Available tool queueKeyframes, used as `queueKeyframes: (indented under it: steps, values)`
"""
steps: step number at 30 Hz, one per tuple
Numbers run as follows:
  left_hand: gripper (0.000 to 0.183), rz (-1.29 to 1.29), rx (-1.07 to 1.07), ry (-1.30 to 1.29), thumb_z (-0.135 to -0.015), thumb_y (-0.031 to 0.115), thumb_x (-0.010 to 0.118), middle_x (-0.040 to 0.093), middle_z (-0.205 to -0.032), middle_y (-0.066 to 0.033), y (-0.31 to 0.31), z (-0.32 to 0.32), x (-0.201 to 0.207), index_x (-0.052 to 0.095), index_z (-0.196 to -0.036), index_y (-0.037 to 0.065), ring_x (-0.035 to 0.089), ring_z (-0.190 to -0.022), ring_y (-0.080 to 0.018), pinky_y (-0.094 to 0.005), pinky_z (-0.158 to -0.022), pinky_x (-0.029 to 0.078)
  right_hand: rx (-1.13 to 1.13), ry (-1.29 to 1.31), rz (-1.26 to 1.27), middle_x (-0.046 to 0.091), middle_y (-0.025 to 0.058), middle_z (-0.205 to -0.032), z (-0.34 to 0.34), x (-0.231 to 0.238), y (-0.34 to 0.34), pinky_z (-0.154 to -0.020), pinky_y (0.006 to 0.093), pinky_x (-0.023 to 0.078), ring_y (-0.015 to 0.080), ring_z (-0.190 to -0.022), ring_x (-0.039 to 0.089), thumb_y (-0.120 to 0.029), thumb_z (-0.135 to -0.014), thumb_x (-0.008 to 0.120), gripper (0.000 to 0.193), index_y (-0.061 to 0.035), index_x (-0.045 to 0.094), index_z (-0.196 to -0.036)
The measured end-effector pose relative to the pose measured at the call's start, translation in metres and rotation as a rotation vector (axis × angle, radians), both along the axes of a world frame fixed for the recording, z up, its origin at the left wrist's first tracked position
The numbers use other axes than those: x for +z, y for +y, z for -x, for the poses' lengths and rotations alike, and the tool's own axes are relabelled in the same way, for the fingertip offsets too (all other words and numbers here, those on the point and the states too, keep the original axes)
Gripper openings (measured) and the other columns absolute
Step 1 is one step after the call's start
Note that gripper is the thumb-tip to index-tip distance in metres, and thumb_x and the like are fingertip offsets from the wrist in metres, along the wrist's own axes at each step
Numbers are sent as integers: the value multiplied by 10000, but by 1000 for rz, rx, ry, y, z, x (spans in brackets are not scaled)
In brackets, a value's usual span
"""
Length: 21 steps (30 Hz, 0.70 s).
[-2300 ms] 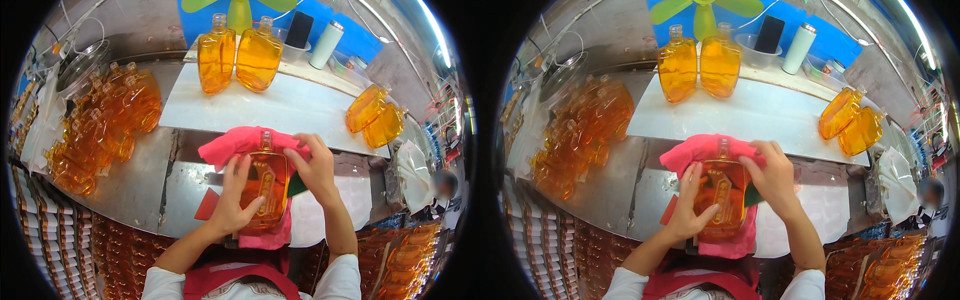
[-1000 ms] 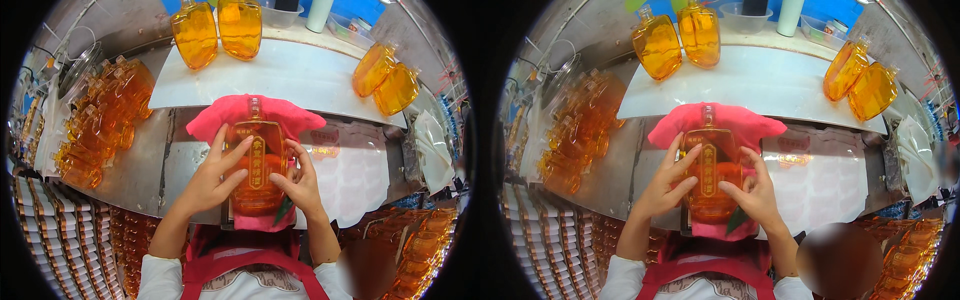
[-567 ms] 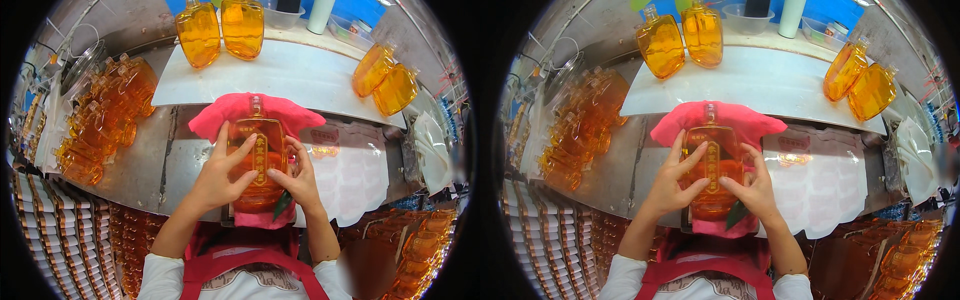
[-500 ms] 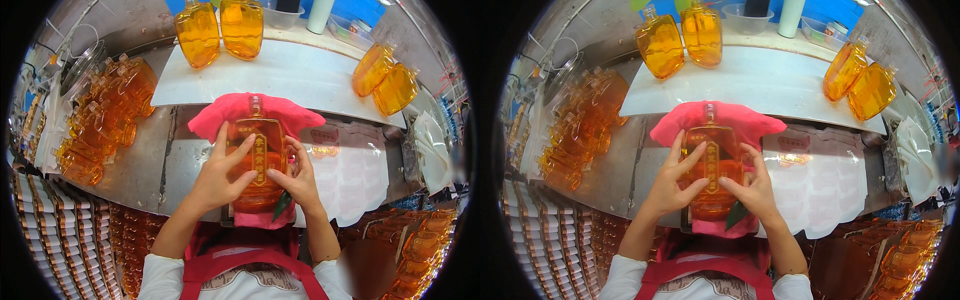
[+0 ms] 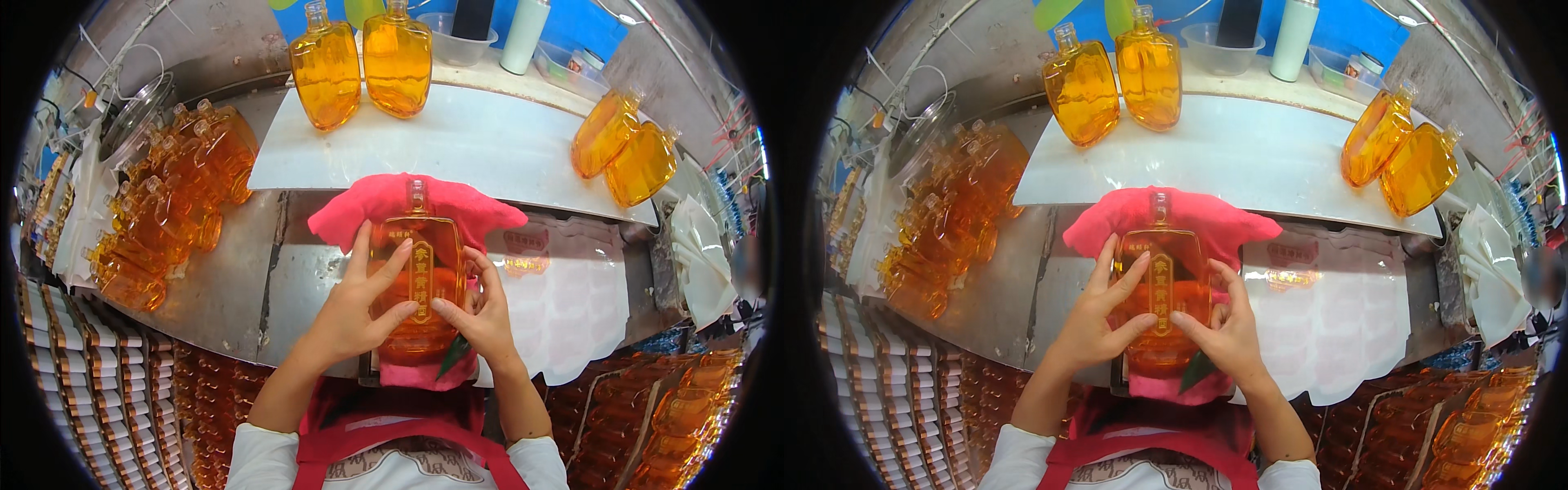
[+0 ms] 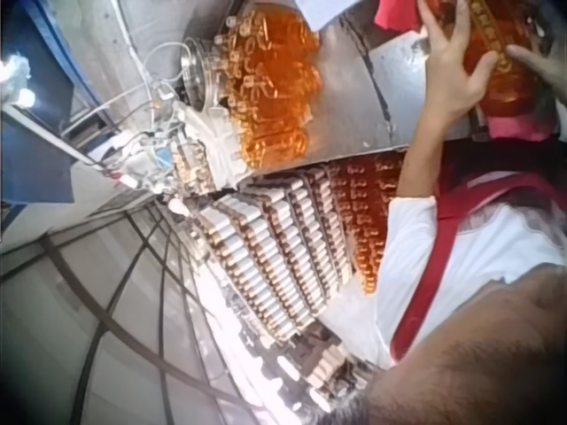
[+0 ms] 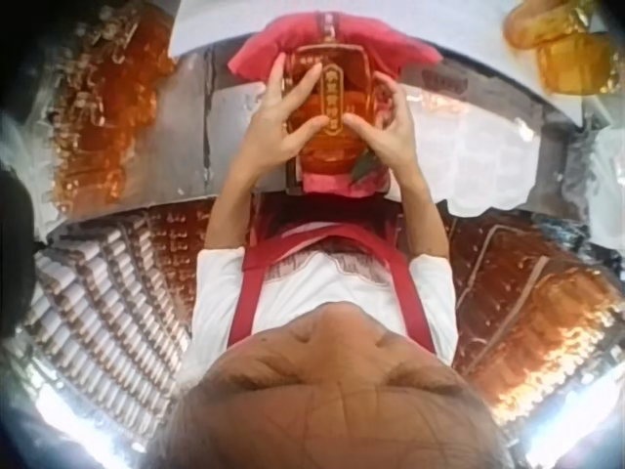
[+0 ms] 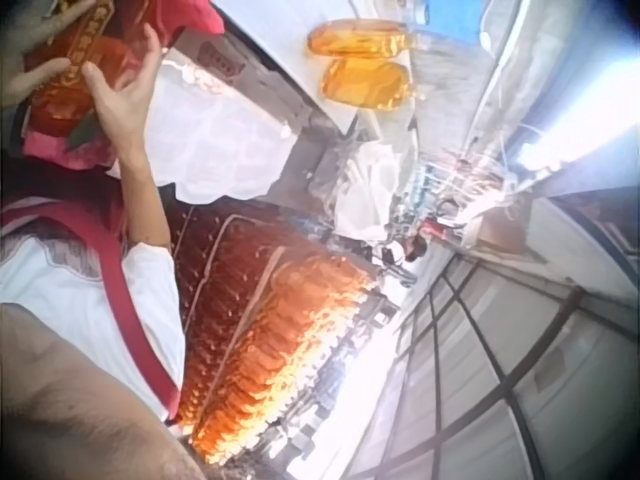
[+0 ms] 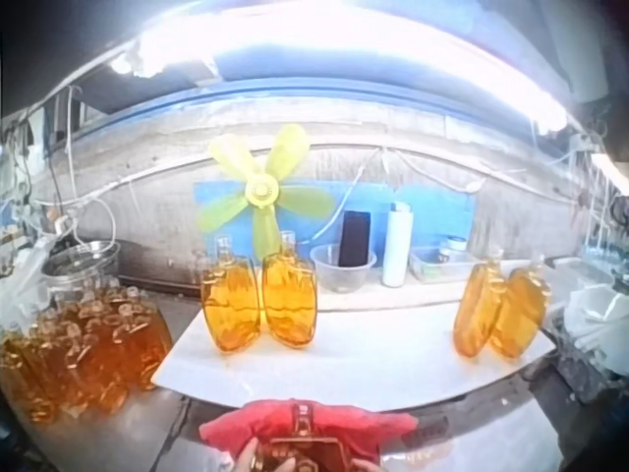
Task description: The person applies adhesive labels to the front of clear plastic bottles filled with an orange liquid. They use a green plastic scraper tool to smooth the labels onto the bottles and place the finished items on a metal rack. The person handles the bottles one at a time, wiping them with a pink cloth before applying the label.
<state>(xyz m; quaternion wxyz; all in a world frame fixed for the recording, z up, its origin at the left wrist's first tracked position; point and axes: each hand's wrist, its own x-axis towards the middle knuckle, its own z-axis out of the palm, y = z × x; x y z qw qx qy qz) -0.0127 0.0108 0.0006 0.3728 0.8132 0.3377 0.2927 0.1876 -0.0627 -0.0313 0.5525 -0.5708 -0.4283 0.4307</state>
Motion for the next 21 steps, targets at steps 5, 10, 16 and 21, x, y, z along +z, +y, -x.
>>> queueKeyframes:
  steps: [5,10,16,21]
  values:
    - [694,40,19,13,-810,205,752,163,-1532,-374,2,-2,3,479,-1441,109,280,-1426,-448,-417,-1112,317,-18,58,-14,528,104,-1273,3,-5,2,-481,161,326,-4,-548,399,-114,-735,838,817,-23,385,-1409]
    - [704,6,21,34,-809,234,752,167,-1515,-396,4,1,-1,470,-1448,154,408,-1308,-480,-409,-1013,416,-23,55,10,513,84,-1250,4,-2,2,-485,158,323,-5,-558,403,-92,-729,835,822,-29,382,-1412]
    - [725,-49,25,59,-815,280,746,167,-1506,-401,6,3,-5,437,-1469,233,612,-1062,-491,-395,-833,544,-41,117,60,535,60,-1153,-3,1,0,-482,157,321,7,-553,417,-67,-775,796,700,-23,435,-1373]
    - [728,-88,24,12,-821,277,739,152,-1509,-403,5,3,-9,426,-1476,232,618,-1046,-494,-397,-816,549,-125,640,407,602,13,-948,-55,-16,-9,-502,243,441,90,-587,535,-643,-970,379,626,-71,556,-1152]
